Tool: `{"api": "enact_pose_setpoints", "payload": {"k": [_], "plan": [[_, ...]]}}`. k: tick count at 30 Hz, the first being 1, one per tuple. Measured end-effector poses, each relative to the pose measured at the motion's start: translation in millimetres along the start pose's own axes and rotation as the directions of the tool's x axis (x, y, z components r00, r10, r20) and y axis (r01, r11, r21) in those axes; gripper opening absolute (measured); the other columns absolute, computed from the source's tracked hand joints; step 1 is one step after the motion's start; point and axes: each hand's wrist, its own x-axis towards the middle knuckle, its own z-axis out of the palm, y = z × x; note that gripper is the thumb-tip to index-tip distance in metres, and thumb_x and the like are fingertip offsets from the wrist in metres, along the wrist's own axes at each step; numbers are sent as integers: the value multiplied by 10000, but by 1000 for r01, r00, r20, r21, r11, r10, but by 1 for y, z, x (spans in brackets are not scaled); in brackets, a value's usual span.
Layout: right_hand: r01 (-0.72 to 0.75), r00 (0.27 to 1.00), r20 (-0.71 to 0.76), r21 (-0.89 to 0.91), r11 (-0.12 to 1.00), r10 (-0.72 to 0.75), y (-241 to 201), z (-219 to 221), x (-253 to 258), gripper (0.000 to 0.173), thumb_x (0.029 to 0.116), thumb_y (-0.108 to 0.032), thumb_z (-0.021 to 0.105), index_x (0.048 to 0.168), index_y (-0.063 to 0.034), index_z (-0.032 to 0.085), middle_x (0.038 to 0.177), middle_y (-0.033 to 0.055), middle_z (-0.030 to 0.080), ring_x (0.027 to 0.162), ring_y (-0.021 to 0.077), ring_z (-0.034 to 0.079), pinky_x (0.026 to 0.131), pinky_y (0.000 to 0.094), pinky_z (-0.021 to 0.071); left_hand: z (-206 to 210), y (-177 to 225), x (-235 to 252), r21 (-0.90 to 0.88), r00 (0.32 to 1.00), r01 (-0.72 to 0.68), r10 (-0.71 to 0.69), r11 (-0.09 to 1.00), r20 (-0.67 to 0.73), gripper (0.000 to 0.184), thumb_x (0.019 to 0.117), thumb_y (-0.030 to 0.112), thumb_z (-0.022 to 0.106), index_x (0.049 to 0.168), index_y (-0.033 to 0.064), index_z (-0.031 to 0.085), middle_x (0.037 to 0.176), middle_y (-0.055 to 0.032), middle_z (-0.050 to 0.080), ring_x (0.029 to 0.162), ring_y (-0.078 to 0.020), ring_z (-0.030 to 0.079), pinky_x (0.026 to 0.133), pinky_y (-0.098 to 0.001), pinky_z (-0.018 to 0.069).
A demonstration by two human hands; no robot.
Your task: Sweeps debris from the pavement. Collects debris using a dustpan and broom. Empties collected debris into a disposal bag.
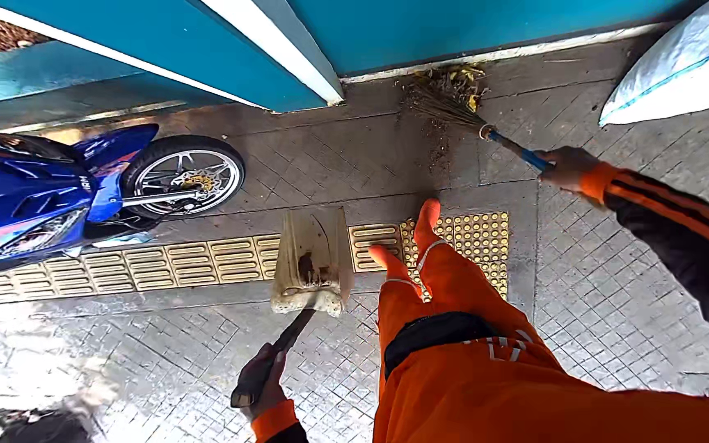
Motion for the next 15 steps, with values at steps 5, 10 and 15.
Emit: {"api": "enact_pose_setpoints", "payload": {"k": [5,10,15], "plan": [[28,978,203,81,996,-44,-25,53,-64,658,1008,-208,686,1601,-248,404,872,208,660,554,240,582,547,418,538,5,-18,-2,-1,999,30,-30,1000,-11,413,706,-89,721,1102,-70,605,1020,-52,726,926,-88,691,805,-271,595],[42,980,193,-10,999,-39,-37,79,45,539,974,-218,702,1492,-273,565,897,186,689,605,248,611,570,426,548,-4,-33,-17,3,997,58,-58,998,-42,409,698,-97,720,1091,-80,606,964,-38,717,854,-65,678,766,-251,586],[-27,999,48,116,993,22,-55,55,0,656,997,-137,646,1600,-235,406,1054,276,668,683,351,638,632,528,557,-48,-46,-51,-7,986,125,-125,992,-109,366,741,-104,699,1096,-70,615,979,-51,725,840,-85,688,732,-260,597]]}}
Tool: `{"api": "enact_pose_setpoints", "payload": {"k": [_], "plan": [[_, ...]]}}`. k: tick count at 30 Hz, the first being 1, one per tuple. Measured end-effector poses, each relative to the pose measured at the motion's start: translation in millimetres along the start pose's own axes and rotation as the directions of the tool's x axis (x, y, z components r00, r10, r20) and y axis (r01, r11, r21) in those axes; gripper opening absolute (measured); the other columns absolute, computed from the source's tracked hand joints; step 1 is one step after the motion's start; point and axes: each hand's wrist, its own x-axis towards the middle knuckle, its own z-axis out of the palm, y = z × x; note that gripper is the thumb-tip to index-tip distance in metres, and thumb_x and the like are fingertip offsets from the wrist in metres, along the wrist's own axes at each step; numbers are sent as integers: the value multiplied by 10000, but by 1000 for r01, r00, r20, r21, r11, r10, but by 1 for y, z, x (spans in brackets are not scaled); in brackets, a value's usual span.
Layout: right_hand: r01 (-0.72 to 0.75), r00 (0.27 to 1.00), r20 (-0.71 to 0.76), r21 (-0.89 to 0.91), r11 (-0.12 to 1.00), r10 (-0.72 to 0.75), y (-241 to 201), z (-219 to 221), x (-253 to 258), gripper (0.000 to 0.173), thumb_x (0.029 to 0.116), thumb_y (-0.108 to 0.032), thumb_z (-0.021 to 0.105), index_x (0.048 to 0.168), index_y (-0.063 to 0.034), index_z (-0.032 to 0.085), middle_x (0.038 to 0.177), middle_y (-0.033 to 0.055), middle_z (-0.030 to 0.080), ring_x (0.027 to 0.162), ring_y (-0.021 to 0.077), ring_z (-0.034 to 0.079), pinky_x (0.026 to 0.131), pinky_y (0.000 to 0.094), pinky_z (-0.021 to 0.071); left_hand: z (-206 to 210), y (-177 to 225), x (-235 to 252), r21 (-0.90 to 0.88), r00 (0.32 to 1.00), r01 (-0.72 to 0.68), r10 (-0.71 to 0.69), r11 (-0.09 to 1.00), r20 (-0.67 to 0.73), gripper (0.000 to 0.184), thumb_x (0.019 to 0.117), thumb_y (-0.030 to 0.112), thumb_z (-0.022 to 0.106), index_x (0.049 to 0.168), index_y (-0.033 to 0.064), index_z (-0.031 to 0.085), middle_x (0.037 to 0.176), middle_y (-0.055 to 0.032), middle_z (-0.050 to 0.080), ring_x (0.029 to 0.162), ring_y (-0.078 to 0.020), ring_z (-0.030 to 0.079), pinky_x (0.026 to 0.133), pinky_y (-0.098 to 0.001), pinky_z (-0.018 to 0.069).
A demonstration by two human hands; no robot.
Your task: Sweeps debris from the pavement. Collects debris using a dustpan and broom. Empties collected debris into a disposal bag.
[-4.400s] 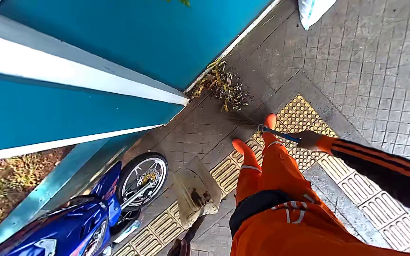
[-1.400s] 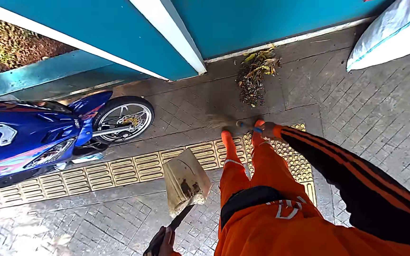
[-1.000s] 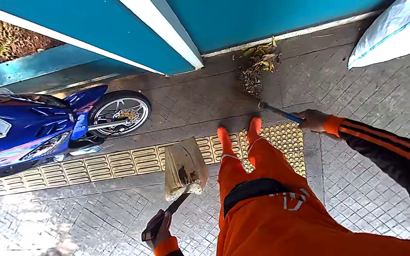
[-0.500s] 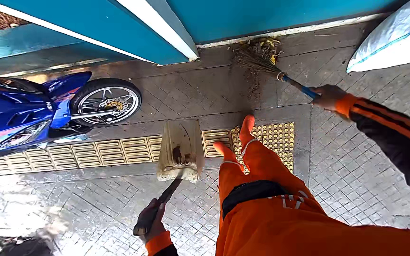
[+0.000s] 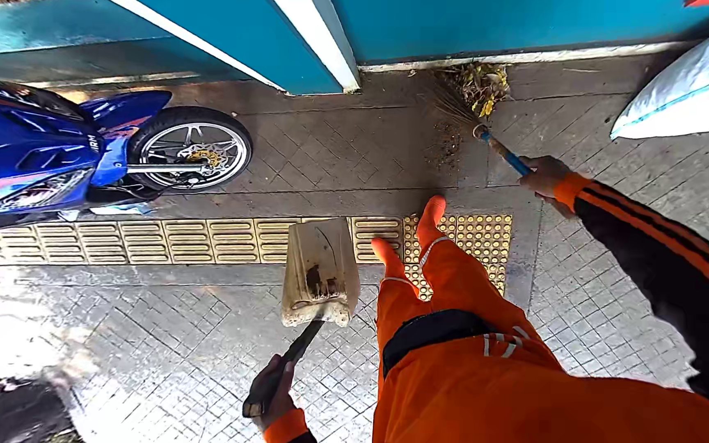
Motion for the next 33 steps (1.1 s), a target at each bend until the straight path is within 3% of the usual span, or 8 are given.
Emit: {"api": "enact_pose_setpoints", "payload": {"k": [4,7,11,17,21,24,28,33], "plan": [[43,990,137,-151,988,-23,20,27,-84,621,1008,-171,669,1583,-218,439,900,235,654,551,253,569,532,423,523,-20,-31,2,-35,995,78,-80,996,-56,380,757,-156,694,1117,-65,613,922,-63,713,712,-84,653,602,-245,569],[46,968,247,-340,939,42,33,39,-64,571,976,-155,721,1515,-183,533,942,202,670,652,252,593,610,413,524,-27,-41,11,0,984,155,-155,988,-91,391,771,-177,702,1134,-76,601,916,-80,678,714,-89,631,611,-258,566],[-74,997,10,-326,942,81,40,26,8,443,937,-69,688,1376,-98,632,1001,250,678,753,355,657,662,538,554,-71,-92,25,-27,980,170,-172,985,-99,419,759,-147,747,1145,-47,617,980,-108,701,794,-147,678,648,-311,602],[-58,992,-117,-166,984,39,-26,76,-103,622,961,-89,641,1555,-158,467,1057,304,668,749,408,677,675,596,568,-121,-123,24,-70,974,197,-203,978,-100,397,811,-134,704,1183,-43,598,1005,-89,707,837,-131,686,705,-313,612],[92,979,194,-147,985,-63,-56,173,-150,589,994,-212,685,1549,-231,487,914,202,673,620,247,598,611,434,536,-130,-130,30,-76,972,191,-200,979,-124,410,791,-161,707,1176,-71,599,1002,-99,700,813,-116,674,673,-289,599],[179,917,389,-200,963,-90,-69,220,-111,504,997,-191,686,1486,-194,562,884,154,665,595,181,579,575,349,524,-138,-136,36,-78,974,173,-183,982,-138,428,770,-176,723,1168,-78,601,991,-102,697,794,-112,667,662,-279,590],[23,994,105,-90,996,-14,-48,213,-24,308,981,-140,670,1278,-59,679,916,211,673,682,278,624,641,478,547,-165,-136,31,-75,978,144,-154,987,-140,419,762,-169,707,1161,-92,607,983,-107,701,792,-111,660,676,-268,584],[65,995,-79,2,998,-64,-76,225,-99,441,966,-106,661,1396,-33,592,1046,305,676,830,438,677,751,631,550,-184,-138,27,-83,974,153,-164,985,-153,405,788,-184,687,1176,-105,601,1032,-118,702,868,-102,671,728,-264,592]]}}
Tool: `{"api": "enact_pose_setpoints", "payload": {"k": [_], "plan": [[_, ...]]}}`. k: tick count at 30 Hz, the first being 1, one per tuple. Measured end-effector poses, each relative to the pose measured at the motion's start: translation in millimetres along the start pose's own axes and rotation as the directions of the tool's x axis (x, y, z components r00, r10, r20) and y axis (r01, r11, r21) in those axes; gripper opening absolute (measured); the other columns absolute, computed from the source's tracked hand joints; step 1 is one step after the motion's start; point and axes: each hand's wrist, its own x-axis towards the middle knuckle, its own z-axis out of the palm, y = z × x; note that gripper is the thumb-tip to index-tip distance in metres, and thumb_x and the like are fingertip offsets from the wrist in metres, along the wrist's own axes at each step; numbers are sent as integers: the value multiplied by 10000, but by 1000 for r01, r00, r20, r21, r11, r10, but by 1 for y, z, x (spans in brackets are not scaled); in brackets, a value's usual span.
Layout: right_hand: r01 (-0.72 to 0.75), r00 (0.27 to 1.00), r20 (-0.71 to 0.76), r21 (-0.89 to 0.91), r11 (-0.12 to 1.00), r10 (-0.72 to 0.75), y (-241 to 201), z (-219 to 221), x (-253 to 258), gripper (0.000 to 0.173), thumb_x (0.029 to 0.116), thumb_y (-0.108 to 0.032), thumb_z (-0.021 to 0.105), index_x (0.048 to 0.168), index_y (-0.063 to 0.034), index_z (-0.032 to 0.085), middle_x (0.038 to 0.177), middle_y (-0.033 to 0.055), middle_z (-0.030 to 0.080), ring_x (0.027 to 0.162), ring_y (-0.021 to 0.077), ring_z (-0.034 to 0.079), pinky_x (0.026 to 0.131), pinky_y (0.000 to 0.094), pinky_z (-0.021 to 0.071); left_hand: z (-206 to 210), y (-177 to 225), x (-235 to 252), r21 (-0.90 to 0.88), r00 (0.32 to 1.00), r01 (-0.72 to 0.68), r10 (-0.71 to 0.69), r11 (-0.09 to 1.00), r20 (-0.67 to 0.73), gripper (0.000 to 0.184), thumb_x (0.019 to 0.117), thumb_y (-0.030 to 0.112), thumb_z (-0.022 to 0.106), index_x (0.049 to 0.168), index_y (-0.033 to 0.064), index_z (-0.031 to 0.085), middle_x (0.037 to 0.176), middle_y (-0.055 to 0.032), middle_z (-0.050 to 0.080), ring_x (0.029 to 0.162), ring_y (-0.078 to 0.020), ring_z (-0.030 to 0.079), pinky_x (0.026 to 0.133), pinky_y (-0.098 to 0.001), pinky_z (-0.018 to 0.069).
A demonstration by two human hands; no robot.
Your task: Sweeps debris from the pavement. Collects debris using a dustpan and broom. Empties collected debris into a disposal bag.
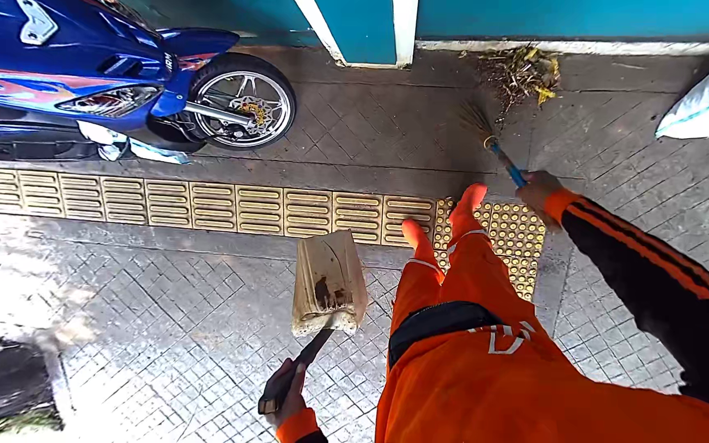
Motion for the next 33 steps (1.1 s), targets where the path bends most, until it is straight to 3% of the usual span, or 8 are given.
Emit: {"api": "enact_pose_setpoints", "payload": {"k": [5,8,12,17,20,24,29,33], "plan": [[132,874,477,-47,990,-94,-49,83,-79,568,1022,-225,640,1560,-209,460,1002,185,656,668,222,578,639,403,523,5,-10,16,15,1000,9,-9,1000,-4,403,792,-165,711,1173,-93,602,1011,-126,685,826,-119,651,684,-276,582],[247,777,623,-165,955,-93,-77,128,-49,530,1011,-187,640,1519,-129,500,1044,170,662,726,200,587,693,376,517,8,-15,23,34,1000,23,-23,999,-10,408,784,-146,736,1169,-83,614,1007,-130,689,816,-133,656,662,-287,580],[195,944,240,151,969,-227,-34,109,35,349,1006,-136,640,1319,19,642,889,197,660,638,199,551,588,378,494,1,-1,6,33,1000,24,-24,999,-15,390,808,-156,696,1179,-95,593,1018,-132,689,861,-132,662,715,-292,592],[-132,991,26,356,925,132,-39,23,15,486,1010,-100,612,1485,-84,509,1017,230,631,702,271,588,651,443,529,-11,-10,1,-29,1000,-11,11,1000,14,383,786,-135,688,1154,-74,604,1016,-115,713,870,-140,690,715,-295,610],[-92,993,98,345,934,62,-51,11,-21,578,1022,-146,588,1571,-150,409,1003,233,629,672,283,585,623,450,520,11,-5,10,8,998,-15,15,1000,60,374,786,-125,704,1141,-61,603,982,-103,703,831,-128,680,665,-290,603],[85,965,201,376,923,-170,-52,38,37,499,1004,-186,669,1490,-182,556,895,168,661,568,190,551,528,358,500,67,26,28,123,994,6,-19,992,108,439,791,-142,738,1202,-81,595,1032,-161,686,857,-175,667,689,-336,599],[-10,984,169,398,917,-62,-33,-17,146,321,1005,-210,668,1270,-30,659,901,161,663,660,211,601,620,388,541,141,80,23,165,962,-162,118,973,246,442,752,-155,727,1169,-123,586,1002,-143,682,864,-137,659,739,-318,597],[-83,996,82,559,825,45,34,-68,125,366,1007,-181,636,1367,-118,628,932,177,668,673,250,611,629,441,542,214,126,13,146,906,-304,239,941,350,460,733,-189,702,1168,-161,556,1008,-125,686,888,-84,658,793,-269,588]]}}
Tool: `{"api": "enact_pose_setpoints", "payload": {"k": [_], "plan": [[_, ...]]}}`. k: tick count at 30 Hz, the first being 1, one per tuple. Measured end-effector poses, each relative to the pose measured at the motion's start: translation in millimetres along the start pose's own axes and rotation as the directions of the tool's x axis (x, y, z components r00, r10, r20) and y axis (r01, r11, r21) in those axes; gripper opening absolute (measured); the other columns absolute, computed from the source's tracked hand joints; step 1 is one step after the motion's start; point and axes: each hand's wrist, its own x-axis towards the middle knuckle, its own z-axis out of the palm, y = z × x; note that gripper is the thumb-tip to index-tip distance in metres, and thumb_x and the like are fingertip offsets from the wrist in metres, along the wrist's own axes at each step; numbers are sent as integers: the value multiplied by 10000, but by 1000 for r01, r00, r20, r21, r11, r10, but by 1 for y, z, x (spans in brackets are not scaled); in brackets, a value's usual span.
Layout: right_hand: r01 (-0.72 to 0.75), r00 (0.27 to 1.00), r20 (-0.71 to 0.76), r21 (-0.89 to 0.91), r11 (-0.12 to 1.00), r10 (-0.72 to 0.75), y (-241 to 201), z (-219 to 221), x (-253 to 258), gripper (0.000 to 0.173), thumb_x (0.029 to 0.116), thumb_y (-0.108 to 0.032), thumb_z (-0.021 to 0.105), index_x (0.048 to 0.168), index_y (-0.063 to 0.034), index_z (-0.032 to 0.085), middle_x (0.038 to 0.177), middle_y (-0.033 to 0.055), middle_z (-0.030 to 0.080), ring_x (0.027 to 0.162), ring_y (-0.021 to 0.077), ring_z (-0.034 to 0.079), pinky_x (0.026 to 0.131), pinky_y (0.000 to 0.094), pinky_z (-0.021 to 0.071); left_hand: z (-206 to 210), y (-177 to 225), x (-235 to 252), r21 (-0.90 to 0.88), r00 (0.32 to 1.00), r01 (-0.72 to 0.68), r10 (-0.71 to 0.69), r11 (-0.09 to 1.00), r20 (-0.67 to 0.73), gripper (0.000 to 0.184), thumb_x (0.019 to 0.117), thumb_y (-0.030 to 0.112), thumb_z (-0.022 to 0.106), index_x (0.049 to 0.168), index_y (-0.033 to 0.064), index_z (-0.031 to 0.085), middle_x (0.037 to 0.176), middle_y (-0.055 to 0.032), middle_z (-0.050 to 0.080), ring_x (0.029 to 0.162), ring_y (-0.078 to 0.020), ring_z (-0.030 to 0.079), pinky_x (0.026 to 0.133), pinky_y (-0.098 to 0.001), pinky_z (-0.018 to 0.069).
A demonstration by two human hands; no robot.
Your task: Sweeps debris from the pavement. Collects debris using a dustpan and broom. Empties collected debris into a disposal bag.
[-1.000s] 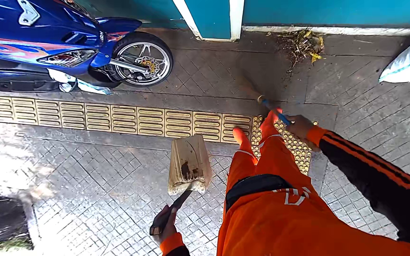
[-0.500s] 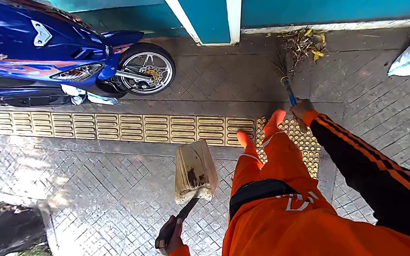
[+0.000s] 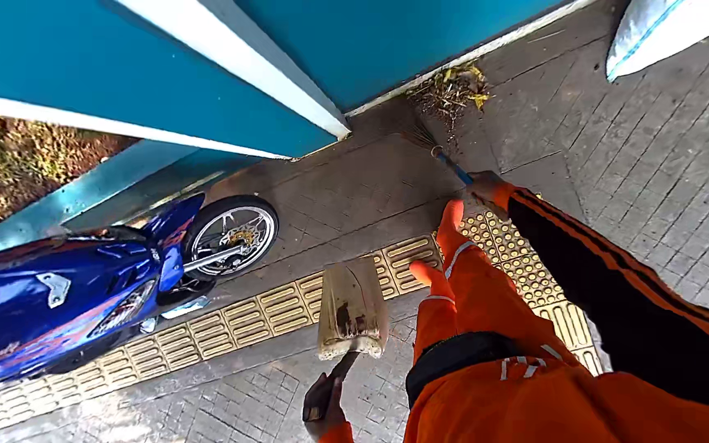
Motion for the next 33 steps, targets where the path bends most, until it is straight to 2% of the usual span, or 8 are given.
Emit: {"api": "enact_pose_setpoints", "payload": {"k": [5,8,11,16,20,25,28,33], "plan": [[-128,988,102,118,985,116,59,-58,-111,446,990,-84,639,1425,-71,539,1045,180,675,742,230,663,681,412,585,96,65,73,23,980,-147,143,989,136,508,697,-189,734,1167,-160,547,1051,-149,684,939,-108,658,854,-297,583],[-199,979,85,220,955,184,84,-83,-147,495,988,-73,639,1470,-114,534,857,130,647,529,156,550,501,322,506,164,115,117,152,949,-204,158,967,273,480,734,-164,769,1181,-147,594,1087,-201,696,975,-183,673,877,-344,582],[-179,980,-53,197,964,193,99,-96,-156,539,1030,-209,640,1540,-164,472,860,164,652,537,203,575,526,385,532,227,148,164,268,885,-320,186,909,427,484,756,-132,786,1206,-146,607,1167,-253,682,1072,-260,663,975,-398,542],[-198,909,-336,173,965,247,78,-142,-91,517,1009,-177,668,1495,-83,520,1038,309,669,819,434,663,784,624,535,344,187,248,266,739,-514,264,816,619,485,767,-72,787,1220,-111,618,1164,-237,692,1098,-277,666,985,-430,544],[-207,860,-436,173,963,263,36,-160,11,478,953,-136,717,1392,-7,581,1147,355,654,1033,536,651,891,715,494,446,230,279,343,705,-560,216,754,675,456,788,-67,806,1206,-90,627,1149,-213,695,1076,-255,673,971,-402,551],[-229,938,-267,5,973,222,-50,-115,93,344,908,-63,714,1216,59,624,1135,310,655,1014,464,677,850,648,544,555,239,320,447,731,-583,199,678,653,439,788,27,853,1181,-40,670,1148,-207,705,1103,-289,672,989,-446,533],[-151,977,-176,-182,972,119,-74,-62,103,466,868,-39,730,1306,40,591,1192,297,652,1157,480,628,935,654,510,587,224,342,409,777,-518,214,751,592,498,704,26,910,1147,-4,686,1090,-188,718,1040,-287,688,927,-455,555],[-92,987,-148,-209,974,61,-83,17,88,465,775,-95,797,1213,-41,650,1010,199,711,980,408,695,793,630,562,606,221,366,267,666,-598,283,756,690,462,737,16,874,1155,3,679,1106,-160,722,1057,-252,689,960,-450,555]]}}
